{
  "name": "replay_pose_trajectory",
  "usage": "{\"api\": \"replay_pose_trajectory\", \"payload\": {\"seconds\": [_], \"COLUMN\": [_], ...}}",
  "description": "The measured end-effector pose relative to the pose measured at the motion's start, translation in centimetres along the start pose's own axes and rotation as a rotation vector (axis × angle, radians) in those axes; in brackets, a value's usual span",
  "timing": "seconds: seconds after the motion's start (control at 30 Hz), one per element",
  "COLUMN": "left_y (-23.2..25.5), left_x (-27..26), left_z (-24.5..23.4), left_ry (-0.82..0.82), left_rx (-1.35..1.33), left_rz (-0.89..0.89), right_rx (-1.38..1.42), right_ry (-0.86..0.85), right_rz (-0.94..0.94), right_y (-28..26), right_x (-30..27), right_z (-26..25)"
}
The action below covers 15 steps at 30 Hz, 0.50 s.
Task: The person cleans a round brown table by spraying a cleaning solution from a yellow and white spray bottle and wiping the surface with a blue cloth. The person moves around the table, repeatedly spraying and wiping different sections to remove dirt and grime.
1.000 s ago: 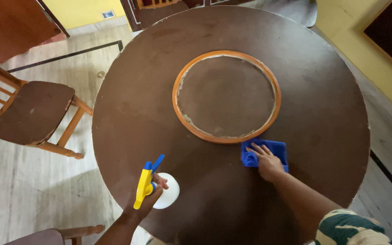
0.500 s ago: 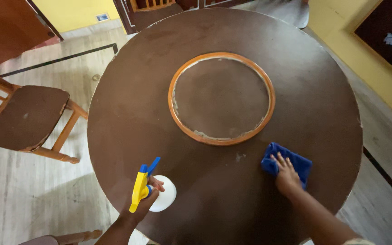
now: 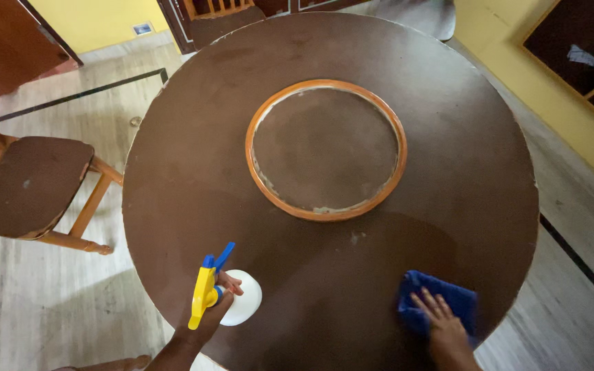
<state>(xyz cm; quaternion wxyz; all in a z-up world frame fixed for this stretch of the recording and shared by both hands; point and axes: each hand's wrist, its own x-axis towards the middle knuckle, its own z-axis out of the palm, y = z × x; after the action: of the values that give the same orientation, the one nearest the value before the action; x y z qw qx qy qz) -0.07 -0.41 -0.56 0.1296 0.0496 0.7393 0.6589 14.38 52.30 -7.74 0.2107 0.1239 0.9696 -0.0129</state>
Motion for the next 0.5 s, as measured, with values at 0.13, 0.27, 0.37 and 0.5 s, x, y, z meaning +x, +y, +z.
{"api": "replay_pose_trajectory", "payload": {"seconds": [0.13,0.27,0.37,0.5], "left_y": [-0.6,-1.1,-1.3,-1.5], "left_x": [0.5,0.5,0.4,0.7], "left_z": [0.2,-0.1,-0.1,-0.1], "left_ry": [-0.012,-0.015,-0.017,-0.013], "left_rx": [-0.076,-0.083,-0.071,-0.099], "left_rz": [0.080,0.071,0.062,0.118], "right_rx": [0.050,0.103,0.027,-0.383], "right_ry": [0.090,0.139,0.214,-0.123], "right_rz": [0.043,0.111,-0.002,0.097], "right_y": [5.3,8.0,6.8,2.8], "right_x": [3.4,7.7,8.8,6.0], "right_z": [0.4,-1.3,-2.7,-3.1]}}
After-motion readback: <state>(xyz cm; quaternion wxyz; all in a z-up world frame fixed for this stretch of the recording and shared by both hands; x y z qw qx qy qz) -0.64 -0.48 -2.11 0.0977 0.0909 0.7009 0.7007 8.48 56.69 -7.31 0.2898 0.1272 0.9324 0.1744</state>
